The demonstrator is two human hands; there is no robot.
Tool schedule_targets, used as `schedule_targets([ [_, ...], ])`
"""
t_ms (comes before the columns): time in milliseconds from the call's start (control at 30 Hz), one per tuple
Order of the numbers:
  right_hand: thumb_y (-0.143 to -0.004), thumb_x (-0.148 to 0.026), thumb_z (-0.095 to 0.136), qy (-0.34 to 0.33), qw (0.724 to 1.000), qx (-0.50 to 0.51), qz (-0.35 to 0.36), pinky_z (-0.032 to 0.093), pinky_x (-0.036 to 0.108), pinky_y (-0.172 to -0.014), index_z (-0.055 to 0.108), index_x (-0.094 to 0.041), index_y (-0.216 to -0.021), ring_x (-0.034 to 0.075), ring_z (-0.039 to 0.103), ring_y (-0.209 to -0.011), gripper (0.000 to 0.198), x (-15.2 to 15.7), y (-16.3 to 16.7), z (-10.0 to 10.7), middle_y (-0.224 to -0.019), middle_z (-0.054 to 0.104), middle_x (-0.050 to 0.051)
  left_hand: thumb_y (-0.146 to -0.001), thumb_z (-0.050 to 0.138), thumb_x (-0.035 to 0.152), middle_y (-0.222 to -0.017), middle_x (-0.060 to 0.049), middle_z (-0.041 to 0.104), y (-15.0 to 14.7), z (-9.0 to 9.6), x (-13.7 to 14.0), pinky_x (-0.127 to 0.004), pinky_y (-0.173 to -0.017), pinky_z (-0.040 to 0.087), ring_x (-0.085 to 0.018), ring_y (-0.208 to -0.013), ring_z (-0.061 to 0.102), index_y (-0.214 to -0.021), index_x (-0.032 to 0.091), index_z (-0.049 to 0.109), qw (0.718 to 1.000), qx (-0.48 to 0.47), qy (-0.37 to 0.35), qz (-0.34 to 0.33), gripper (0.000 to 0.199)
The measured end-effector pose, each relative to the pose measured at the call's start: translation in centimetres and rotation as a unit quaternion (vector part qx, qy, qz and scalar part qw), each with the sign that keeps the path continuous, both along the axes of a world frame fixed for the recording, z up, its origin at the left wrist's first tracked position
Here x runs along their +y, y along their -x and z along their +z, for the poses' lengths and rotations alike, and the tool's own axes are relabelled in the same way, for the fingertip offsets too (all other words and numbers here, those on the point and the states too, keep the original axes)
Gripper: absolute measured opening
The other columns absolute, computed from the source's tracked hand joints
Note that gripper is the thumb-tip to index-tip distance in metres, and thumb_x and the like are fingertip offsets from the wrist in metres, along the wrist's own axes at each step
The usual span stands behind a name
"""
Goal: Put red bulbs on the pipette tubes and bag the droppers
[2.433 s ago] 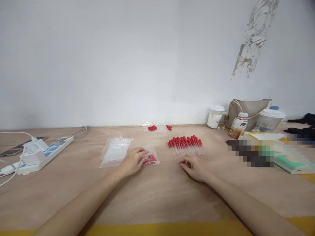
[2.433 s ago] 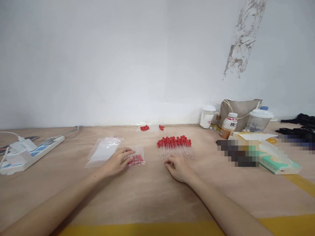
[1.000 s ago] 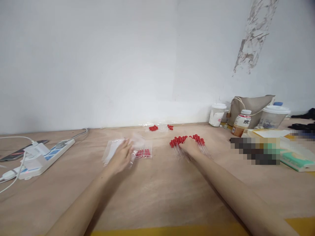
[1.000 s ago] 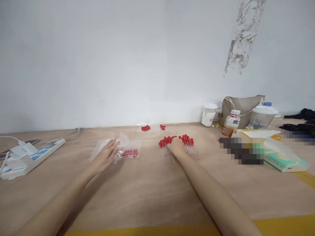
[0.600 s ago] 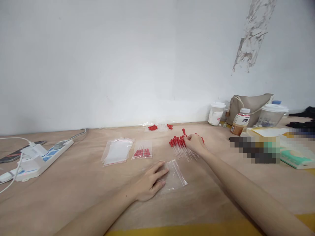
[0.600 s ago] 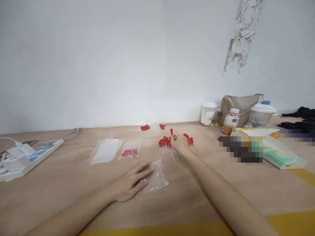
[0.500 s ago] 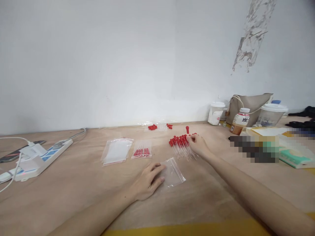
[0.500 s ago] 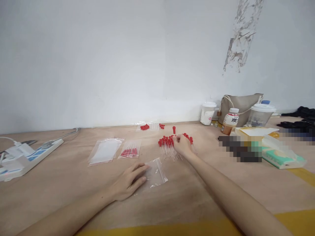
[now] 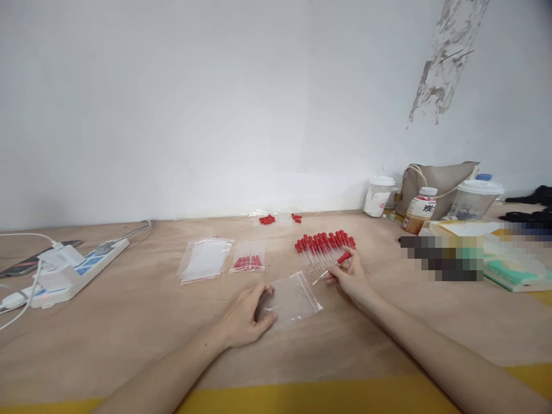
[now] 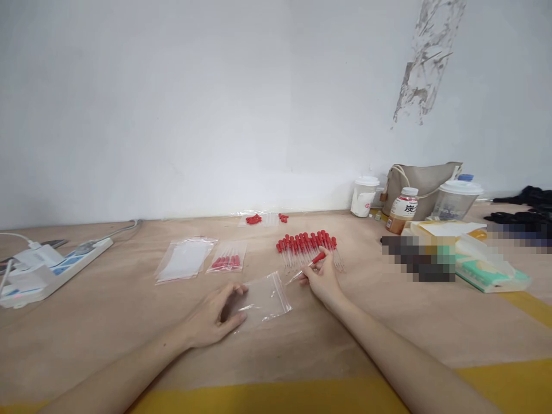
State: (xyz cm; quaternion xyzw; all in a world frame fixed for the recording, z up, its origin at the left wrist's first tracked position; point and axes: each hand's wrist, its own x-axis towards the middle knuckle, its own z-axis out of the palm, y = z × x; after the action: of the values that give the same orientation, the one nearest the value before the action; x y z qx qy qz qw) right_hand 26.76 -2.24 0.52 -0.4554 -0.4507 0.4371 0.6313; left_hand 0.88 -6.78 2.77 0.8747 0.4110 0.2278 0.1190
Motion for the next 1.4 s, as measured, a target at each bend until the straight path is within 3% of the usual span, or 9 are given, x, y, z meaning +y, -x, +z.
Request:
schedule_targets([
  [333,-0.065,-0.029,0.062,0.001,1.0,-0.008,0.025,0.053,0.028,-0.053,0.025,-0.023,-0.106,0.013,0.058,-0.052,0.056,0.0,0.8,-1.0,-0.061,0.051,-0.007,-0.077,0.051,0.027,-0.107,-0.006,0.054,-0.1,-0.3,0.5,-0.037,-0.083,0.04,-0.022,-0.096,0.051,-0.099,0.021,0.041,0.999,-0.019,0.03,-0.022,0.025],
  [500,-0.071,-0.037,0.057,0.057,0.992,-0.004,0.111,0.051,0.028,-0.054,0.036,-0.021,-0.092,0.012,0.059,-0.052,0.033,0.0,0.6,-1.2,-0.064,0.057,-0.003,-0.076,0.055,0.033,-0.117,-0.008,0.05,0.4,0.0,0.8,-0.037,-0.087,0.038,-0.023,-0.105,0.047,-0.094,0.021,0.04,0.996,-0.012,0.053,-0.066,0.026],
  [633,-0.067,-0.039,0.061,0.054,0.969,-0.147,0.189,0.048,0.026,-0.055,0.053,-0.016,-0.08,0.01,0.057,-0.054,0.028,0.1,-1.4,-0.2,-0.063,0.059,-0.001,-0.077,0.054,0.037,-0.125,-0.009,0.045,0.7,0.1,1.0,-0.039,-0.09,0.036,-0.024,-0.111,0.042,-0.094,0.021,0.041,0.992,-0.004,0.071,-0.101,0.027],
  [733,-0.065,-0.038,0.064,-0.001,0.93,-0.274,0.243,0.044,0.025,-0.056,0.063,-0.016,-0.078,0.012,0.055,-0.061,0.026,0.0,-3.0,0.7,-0.069,0.062,0.0,-0.078,0.053,0.037,-0.126,-0.009,0.043,0.8,0.1,1.1,-0.04,-0.093,0.035,-0.024,-0.113,0.041,-0.108,0.021,0.04,0.992,0.005,0.06,-0.107,0.037],
  [800,-0.065,-0.037,0.064,-0.022,0.913,-0.308,0.267,0.042,0.024,-0.055,0.065,-0.017,-0.079,0.011,0.053,-0.061,0.025,-0.2,-3.2,1.1,-0.07,0.062,0.0,-0.078,0.052,0.037,-0.126,-0.008,0.043,0.7,0.0,1.1,-0.04,-0.095,0.033,-0.023,-0.114,0.04,-0.119,0.022,0.035,0.993,0.016,0.048,-0.11,0.047],
  [1033,-0.059,-0.037,0.069,-0.03,0.93,-0.258,0.259,0.033,0.019,-0.045,0.059,-0.016,-0.07,0.007,0.041,-0.047,0.025,-1.0,-0.6,0.9,-0.053,0.05,-0.005,-0.077,0.053,0.039,-0.126,-0.006,0.043,0.5,0.2,1.1,-0.04,-0.096,0.033,-0.024,-0.116,0.039,-0.127,0.024,0.032,0.993,0.037,0.033,-0.108,0.056],
  [1200,-0.062,-0.036,0.068,-0.075,0.926,-0.22,0.298,0.039,0.02,-0.053,0.055,-0.015,-0.067,0.007,0.048,-0.059,0.025,-1.1,-0.5,1.2,-0.081,0.057,0.002,-0.077,0.054,0.036,-0.125,-0.006,0.045,0.3,0.4,1.0,-0.039,-0.097,0.032,-0.023,-0.116,0.04,-0.127,0.024,0.034,0.991,0.032,0.022,-0.129,0.055],
  [1267,-0.063,-0.036,0.067,-0.052,0.929,-0.162,0.329,0.041,0.021,-0.054,0.052,-0.016,-0.071,0.007,0.05,-0.059,0.027,-1.1,-0.8,1.2,-0.082,0.057,0.002,-0.078,0.054,0.035,-0.126,-0.005,0.046,0.2,0.5,1.1,-0.038,-0.099,0.03,-0.022,-0.117,0.039,-0.127,0.024,0.036,0.989,0.033,0.018,-0.143,0.053],
  [1400,-0.067,-0.04,0.063,0.011,0.922,-0.105,0.373,0.043,0.024,-0.054,0.046,-0.018,-0.079,0.009,0.053,-0.053,0.031,-1.1,-0.9,0.7,-0.065,0.057,-0.002,-0.079,0.052,0.037,-0.13,-0.005,0.042,0.2,0.5,1.2,-0.042,-0.103,0.023,-0.021,-0.121,0.035,-0.127,0.026,0.037,0.988,0.049,0.023,-0.147,0.051],
])
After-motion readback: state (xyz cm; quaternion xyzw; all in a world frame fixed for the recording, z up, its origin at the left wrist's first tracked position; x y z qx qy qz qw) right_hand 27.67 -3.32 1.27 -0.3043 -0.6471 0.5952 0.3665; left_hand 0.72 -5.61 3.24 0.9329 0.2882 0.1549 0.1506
